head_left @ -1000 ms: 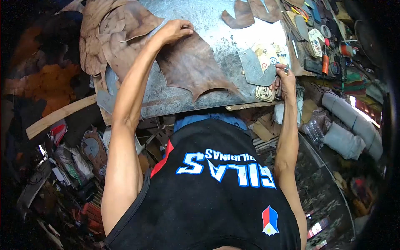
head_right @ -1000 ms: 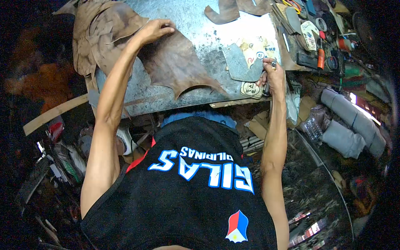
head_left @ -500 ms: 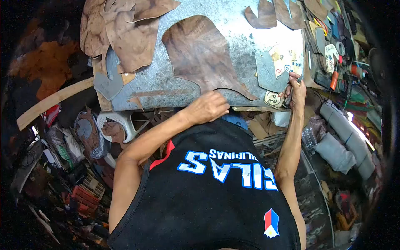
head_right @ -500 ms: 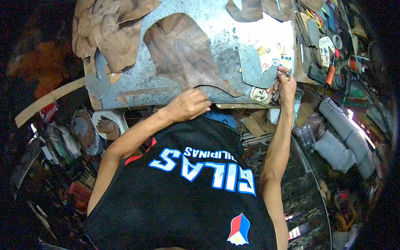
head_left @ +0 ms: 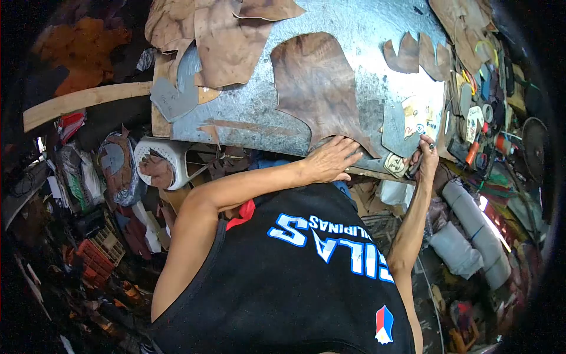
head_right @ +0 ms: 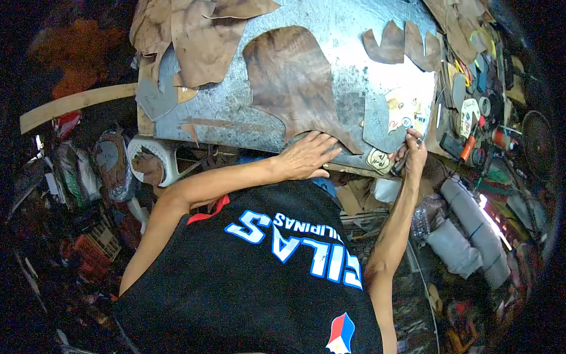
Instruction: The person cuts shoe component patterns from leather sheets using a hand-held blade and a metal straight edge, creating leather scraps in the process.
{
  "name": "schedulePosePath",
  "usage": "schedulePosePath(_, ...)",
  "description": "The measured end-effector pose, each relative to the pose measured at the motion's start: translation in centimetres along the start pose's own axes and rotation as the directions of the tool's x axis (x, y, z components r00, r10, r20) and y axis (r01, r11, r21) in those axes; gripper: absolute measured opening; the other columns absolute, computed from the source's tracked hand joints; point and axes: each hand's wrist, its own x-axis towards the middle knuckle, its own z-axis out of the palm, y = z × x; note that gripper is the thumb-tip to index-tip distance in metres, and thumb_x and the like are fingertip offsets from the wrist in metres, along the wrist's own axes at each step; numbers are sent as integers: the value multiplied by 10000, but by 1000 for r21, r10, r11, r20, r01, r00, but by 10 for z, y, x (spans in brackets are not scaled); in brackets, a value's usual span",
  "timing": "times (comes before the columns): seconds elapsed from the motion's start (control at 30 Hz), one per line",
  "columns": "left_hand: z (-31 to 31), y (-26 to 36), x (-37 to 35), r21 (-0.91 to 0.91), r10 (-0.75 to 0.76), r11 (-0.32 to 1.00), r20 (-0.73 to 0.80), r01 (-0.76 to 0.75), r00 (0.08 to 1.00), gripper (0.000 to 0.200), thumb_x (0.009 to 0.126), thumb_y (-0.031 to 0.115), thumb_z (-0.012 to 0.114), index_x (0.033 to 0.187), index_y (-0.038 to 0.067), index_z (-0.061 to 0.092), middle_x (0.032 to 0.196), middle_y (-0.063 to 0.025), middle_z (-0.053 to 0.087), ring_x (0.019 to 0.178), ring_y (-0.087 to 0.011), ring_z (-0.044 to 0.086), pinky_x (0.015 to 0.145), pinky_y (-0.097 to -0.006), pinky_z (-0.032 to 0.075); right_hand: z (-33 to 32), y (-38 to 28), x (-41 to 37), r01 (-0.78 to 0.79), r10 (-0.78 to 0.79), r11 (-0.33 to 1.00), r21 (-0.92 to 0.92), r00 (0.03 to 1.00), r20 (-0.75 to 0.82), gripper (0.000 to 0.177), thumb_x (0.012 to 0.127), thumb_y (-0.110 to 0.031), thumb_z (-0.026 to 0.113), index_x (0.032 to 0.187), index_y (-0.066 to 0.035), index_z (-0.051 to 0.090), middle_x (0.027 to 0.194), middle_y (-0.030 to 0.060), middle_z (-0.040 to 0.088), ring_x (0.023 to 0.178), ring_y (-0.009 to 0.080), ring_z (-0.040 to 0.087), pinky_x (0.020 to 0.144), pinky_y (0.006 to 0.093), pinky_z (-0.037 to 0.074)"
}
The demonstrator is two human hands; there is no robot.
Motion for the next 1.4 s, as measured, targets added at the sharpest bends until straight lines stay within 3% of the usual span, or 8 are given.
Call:
schedulePosePath(0.2,20,-4,1,-79,311,947,0,-310,950,639,868,475,584,1304,11,527,1403,-170,467,1350,-306,385,1147,-484,231,0,-2,2,-19,19,1000,-9,1000,-23,271,923,-172,617,1131,-5,575,559,38,528,405,116,477,369,253,396)
schedulePosePath(0.37,-35,2,4,-362,408,789,-298,-497,863,173,856,238,648,910,75,639,1002,-92,617,1023,-291,587,819,-462,475,-4,-9,3,-75,75,997,-18,996,54,296,912,-190,627,1152,-26,574,564,36,532,418,120,485,390,249,397)
schedulePosePath(0.43,-60,-23,0,-252,249,878,-484,-406,839,114,809,175,664,801,64,639,910,-112,641,907,-306,613,812,-441,487,-6,-18,1,-92,93,996,-18,994,62,342,897,-203,644,1178,-21,570,572,38,538,447,122,504,421,248,417)
schedulePosePath(0.47,-79,-49,-8,-85,246,949,-405,-304,881,153,841,196,659,846,43,662,985,-113,666,1024,-310,619,910,-440,480,-6,-24,0,-89,91,996,-23,994,55,342,897,-203,644,1178,-21,570,572,38,538,447,122,504,421,248,417)
schedulePosePath(0.57,-111,-108,-29,344,-163,897,-324,277,932,456,815,384,701,1131,63,627,1293,-178,537,1308,-379,413,1063,-528,353,10,-50,-10,16,-15,998,-67,1000,19,375,896,-185,630,1211,4,556,589,47,553,457,124,507,436,242,425)
schedulePosePath(0.63,-110,-133,-43,279,-344,858,-315,432,885,731,764,534,715,1302,71,540,1480,-145,380,1414,-392,242,1132,-557,233,36,-66,-19,65,-62,990,-122,998,32,391,904,-178,619,1234,18,548,600,47,557,474,121,526,457,235,440)
schedulePosePath(1.07,-115,-137,-63,89,-372,907,-291,412,882,924,738,460,767,1447,43,347,1484,-132,402,1405,-346,305,1155,-491,220,201,-71,-21,75,15,972,-223,926,378,226,940,-110,581,1147,-33,626,754,-12,620,611,64,582,514,206,432)
schedulePosePath(1.4,-116,-132,-64,39,-386,907,-317,419,866,921,741,391,783,1461,50,320,1444,-167,444,1392,-341,337,1146,-490,243,238,-56,-26,25,64,965,-262,944,324,188,938,-103,545,1098,-33,613,741,2,612,557,70,566,478,206,407)
